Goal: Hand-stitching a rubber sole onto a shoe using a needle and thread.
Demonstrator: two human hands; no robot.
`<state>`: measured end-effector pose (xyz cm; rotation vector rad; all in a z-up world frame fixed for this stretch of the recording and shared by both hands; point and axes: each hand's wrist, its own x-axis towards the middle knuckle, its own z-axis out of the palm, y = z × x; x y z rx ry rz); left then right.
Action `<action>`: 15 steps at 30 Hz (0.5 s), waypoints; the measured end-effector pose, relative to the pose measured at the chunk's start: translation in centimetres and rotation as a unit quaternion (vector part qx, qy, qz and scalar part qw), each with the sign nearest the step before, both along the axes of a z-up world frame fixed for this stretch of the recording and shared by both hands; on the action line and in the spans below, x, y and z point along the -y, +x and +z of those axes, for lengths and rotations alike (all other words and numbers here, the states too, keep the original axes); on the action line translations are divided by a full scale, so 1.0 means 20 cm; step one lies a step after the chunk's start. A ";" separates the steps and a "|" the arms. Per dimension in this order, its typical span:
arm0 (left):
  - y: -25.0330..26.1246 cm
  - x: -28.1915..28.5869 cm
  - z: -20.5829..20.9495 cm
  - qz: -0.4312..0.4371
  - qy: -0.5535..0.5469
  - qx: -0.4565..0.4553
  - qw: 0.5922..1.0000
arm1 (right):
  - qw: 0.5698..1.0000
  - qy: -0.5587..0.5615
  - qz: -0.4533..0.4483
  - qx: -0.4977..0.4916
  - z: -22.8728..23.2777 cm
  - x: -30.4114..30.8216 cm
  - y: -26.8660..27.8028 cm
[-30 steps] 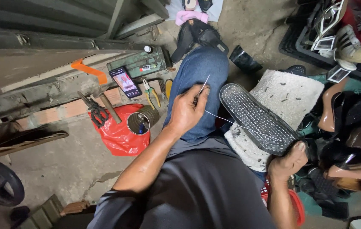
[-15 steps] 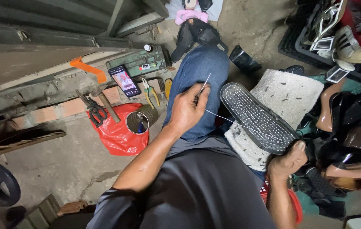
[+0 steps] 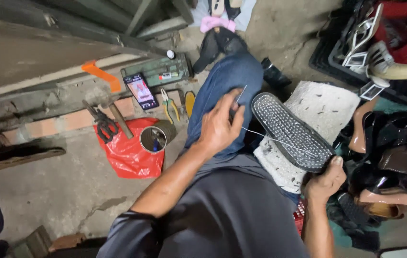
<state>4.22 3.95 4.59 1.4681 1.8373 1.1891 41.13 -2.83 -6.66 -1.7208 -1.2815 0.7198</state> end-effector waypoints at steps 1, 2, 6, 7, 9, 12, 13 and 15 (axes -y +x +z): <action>0.00 0.00 0.04 -0.011 -0.007 -0.011 1.000 | 1.000 0.002 0.010 0.018 -0.01 0.00 0.00; 0.00 0.04 0.02 -0.014 0.002 -0.013 1.000 | 1.000 0.011 0.006 0.016 0.07 -0.01 -0.07; 0.01 0.06 0.04 -0.044 -0.073 -0.009 0.996 | 0.992 -0.022 0.027 0.125 0.12 -0.03 -0.19; 0.01 0.05 0.06 -0.045 -0.073 -0.017 0.996 | 0.993 -0.040 0.020 0.109 0.06 -0.03 -0.19; 0.04 0.04 0.15 -0.078 -0.010 -0.032 0.996 | 0.996 -0.067 -0.019 0.053 0.22 -0.08 -0.31; 0.08 0.02 0.27 -0.165 0.062 -0.015 0.984 | 0.987 -0.153 -0.053 -0.005 0.22 -0.08 -0.31; 0.09 0.04 0.31 -0.219 0.066 0.019 0.973 | 0.975 -0.217 -0.055 0.002 0.18 -0.07 -0.29; 0.14 0.03 0.29 -0.234 0.085 -0.009 0.968 | 0.976 0.032 0.006 0.214 0.10 -0.02 -0.31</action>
